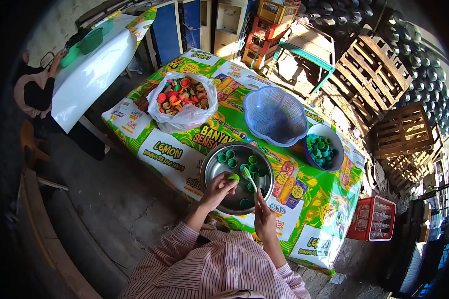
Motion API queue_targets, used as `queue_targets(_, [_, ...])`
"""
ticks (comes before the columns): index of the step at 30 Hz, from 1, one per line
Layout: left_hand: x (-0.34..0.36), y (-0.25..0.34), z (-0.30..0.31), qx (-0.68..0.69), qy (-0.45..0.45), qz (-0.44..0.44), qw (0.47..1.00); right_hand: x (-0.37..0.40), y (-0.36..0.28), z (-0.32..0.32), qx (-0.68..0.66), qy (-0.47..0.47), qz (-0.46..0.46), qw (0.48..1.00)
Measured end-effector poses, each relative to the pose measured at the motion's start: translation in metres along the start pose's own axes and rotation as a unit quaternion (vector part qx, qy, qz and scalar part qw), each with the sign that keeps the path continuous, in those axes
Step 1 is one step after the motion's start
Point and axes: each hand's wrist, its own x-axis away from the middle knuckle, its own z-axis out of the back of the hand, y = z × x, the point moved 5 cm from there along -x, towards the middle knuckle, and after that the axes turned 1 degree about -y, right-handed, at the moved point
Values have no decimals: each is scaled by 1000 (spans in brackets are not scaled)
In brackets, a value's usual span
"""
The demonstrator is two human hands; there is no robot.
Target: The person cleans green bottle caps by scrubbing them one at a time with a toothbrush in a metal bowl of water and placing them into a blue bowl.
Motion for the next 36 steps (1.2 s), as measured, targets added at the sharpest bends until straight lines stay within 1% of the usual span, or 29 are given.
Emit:
queue_targets(2, [2, 6, -2, -48, 19, 19, 998, -1, -9, 2, -3, -3, 96, 995])
queue_targets(3, [4, 5, -4, -46, 20, 23, 998, 1, -9, 5, -2, -4, 92, 996])
queue_targets(5, [4, 6, -9, -67, -7, 9, 998, -3, 1, 8, 73, -42, -23, 996])
queue_targets(6, [3, 10, -10, -68, -7, 8, 998, -4, 1, 12, 52, -21, -31, 998])
queue_targets(7, [1, 15, -11, -92, 14, -8, 996, -6, 3, 11, 52, -22, -30, 998])
queue_targets(8, [3, 17, -10, -116, 36, -23, 992, -5, 2, 10, 21, -11, 34, 999])
queue_targets(9, [4, 17, -8, -116, 38, -22, 992, -4, -4, 10, -9, 2, 98, 995])
queue_targets(10, [3, 16, -8, -103, 13, -22, 994, -3, -9, 10, 47, -35, 57, 997])
queue_targets(11, [1, 14, -6, -91, -12, -22, 996, -4, -8, 10, 48, -35, 59, 996])
queue_targets(13, [-3, 15, -4, -89, -12, -17, 996, -7, -2, 12, 3, -13, 26, 1000])
queue_targets(15, [-1, 13, -4, -58, 21, -9, 998, -5, -7, 11, 10, -26, 37, 999])
queue_targets(17, [-1, 11, 1, -41, 14, 4, 999, -4, -13, 10, 24, -42, 58, 997])
queue_targets(18, [-1, 10, 2, -58, 2, -1, 998, -6, -8, 9, 20, -22, 42, 999])
queue_targets(19, [-2, 9, 2, -73, -10, -7, 997, -7, -8, 11, 22, -22, 43, 999])
queue_targets(21, [-4, 8, 4, -96, 0, -9, 995, -8, -8, 16, 38, -12, 40, 998])
queue_targets(22, [-2, 7, 4, -118, 9, -7, 993, -7, -16, 16, 40, 5, 88, 995])
queue_targets(23, [0, 6, 4, -117, 7, -2, 993, -7, -15, 14, 41, 6, 82, 996])
queue_targets(25, [-2, 12, -2, -153, -31, 5, 988, -11, -6, 11, 60, -5, 56, 997])
queue_targets(26, [-2, 9, -2, -140, -44, -2, 989, -14, -1, 14, 86, 9, 52, 995])
queue_targets(27, [-2, 9, -2, -133, -40, -2, 990, -13, 1, 17, 74, 15, 54, 996])
queue_targets(29, [-2, 13, -4, -113, -13, -1, 994, -8, -11, 19, 42, 21, 113, 992])
queue_targets(31, [-5, 10, -4, -83, -22, -18, 996, -4, -7, 13, 85, -5, 101, 991])
queue_targets(32, [-6, 11, -5, -104, -31, -21, 994, -5, -3, 12, 73, 18, 94, 993])
queue_targets(33, [-6, 8, 0, -125, -19, -12, 992, -7, -3, 15, 101, -10, 14, 995])
queue_targets(35, [-6, 8, 1, -86, -25, -14, 996, -8, 2, 16, 37, 36, 80, 995])
queue_targets(36, [-6, 10, 1, -87, -24, -16, 996, -8, 0, 16, 37, 36, 82, 995])
